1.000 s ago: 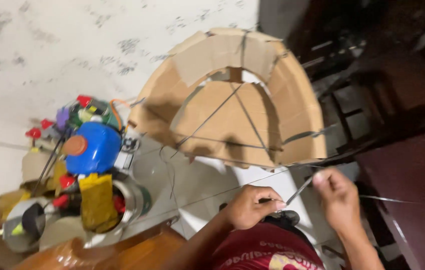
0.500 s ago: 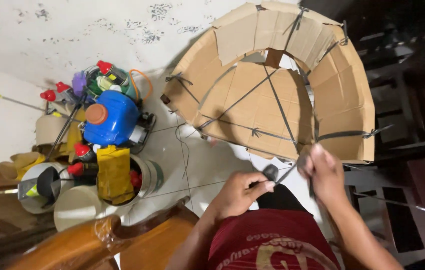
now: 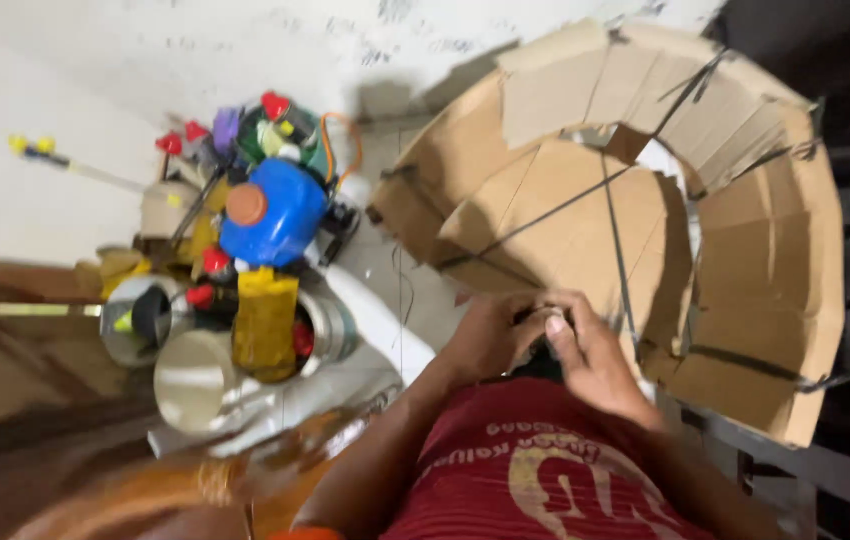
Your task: The person assembles a large, curved cardboard kite by tying black strips to its frame. They repeatedly pick up strips, thread them through the cardboard structure, and secure them with knots.
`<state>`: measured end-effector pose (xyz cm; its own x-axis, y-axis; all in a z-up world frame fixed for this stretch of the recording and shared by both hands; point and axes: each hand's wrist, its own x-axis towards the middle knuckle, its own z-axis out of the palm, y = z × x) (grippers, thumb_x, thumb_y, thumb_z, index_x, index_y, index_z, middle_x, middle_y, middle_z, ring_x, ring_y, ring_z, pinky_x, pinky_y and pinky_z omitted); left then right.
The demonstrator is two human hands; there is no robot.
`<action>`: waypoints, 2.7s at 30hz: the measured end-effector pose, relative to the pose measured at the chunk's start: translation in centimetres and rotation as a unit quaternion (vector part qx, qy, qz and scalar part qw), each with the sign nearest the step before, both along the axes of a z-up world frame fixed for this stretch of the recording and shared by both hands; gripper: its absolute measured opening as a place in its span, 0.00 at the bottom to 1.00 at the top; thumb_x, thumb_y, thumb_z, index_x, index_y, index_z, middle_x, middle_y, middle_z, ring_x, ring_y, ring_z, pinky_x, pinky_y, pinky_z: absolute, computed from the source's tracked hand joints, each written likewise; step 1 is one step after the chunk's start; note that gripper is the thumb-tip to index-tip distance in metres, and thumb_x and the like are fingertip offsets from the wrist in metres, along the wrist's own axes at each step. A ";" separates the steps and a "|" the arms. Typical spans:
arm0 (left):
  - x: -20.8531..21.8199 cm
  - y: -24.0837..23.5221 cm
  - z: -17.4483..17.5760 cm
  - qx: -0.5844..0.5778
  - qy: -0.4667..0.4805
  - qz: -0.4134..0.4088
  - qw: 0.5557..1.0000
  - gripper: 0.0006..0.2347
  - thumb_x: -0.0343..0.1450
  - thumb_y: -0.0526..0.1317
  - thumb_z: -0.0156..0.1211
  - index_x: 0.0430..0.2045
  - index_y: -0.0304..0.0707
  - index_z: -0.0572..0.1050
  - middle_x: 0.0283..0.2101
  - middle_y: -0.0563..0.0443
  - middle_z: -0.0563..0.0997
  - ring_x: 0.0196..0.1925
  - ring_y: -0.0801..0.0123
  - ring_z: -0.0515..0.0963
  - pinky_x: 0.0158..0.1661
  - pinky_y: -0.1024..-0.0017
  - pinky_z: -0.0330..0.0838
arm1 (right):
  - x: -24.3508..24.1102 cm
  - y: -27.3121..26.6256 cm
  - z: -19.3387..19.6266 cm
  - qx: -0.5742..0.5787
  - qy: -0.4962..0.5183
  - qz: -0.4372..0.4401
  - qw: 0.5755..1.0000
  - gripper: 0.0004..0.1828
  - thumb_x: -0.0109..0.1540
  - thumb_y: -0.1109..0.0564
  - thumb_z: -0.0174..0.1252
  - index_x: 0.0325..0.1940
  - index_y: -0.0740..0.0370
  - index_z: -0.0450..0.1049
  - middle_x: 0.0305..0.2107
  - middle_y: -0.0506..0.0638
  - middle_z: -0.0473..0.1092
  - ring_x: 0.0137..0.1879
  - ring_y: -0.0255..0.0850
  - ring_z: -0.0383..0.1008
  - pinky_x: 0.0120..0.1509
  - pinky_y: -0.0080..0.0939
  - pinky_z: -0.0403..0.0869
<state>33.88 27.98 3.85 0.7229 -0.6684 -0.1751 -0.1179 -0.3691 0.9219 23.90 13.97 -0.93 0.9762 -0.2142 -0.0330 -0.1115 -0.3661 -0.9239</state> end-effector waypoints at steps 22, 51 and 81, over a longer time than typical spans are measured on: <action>13.4 -1.5 -0.6 -0.025 -0.068 -0.338 0.938 0.10 0.72 0.46 0.58 0.27 0.42 0.82 0.28 0.56 0.88 0.31 0.76 0.85 0.35 0.72 0.75 | 6.7 -2.1 1.5 0.207 -0.102 -0.303 0.925 0.06 0.68 0.55 0.59 0.38 0.54 0.70 0.18 0.39 0.55 0.24 0.28 0.51 0.29 0.33 0.53; 12.2 -4.8 -2.6 -0.105 -0.043 -0.486 0.866 0.08 0.77 0.40 0.57 0.31 0.36 0.78 0.31 0.50 0.83 0.31 0.67 0.81 0.36 0.68 0.73 | 1.0 -1.7 -4.4 0.052 0.070 -0.484 0.871 0.27 0.70 0.43 0.52 0.18 0.55 0.65 0.17 0.42 0.61 0.27 0.33 0.60 0.36 0.38 0.61; 17.5 -2.5 -9.3 0.016 -0.002 -0.315 0.949 0.13 0.72 0.45 0.63 0.18 0.41 0.75 0.17 0.60 0.67 0.23 0.77 0.64 0.27 0.72 0.61 | 3.9 11.0 -1.9 0.180 0.022 -0.238 0.954 0.23 0.71 0.40 0.40 0.36 0.54 0.76 0.32 0.45 0.76 0.38 0.37 0.76 0.46 0.38 0.72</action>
<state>51.36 25.51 -5.46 0.1821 -0.9627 -0.1999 -0.3281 -0.2512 0.9106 27.79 25.00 -2.80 0.7674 -0.5996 -0.2271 -0.2285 0.0752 -0.9706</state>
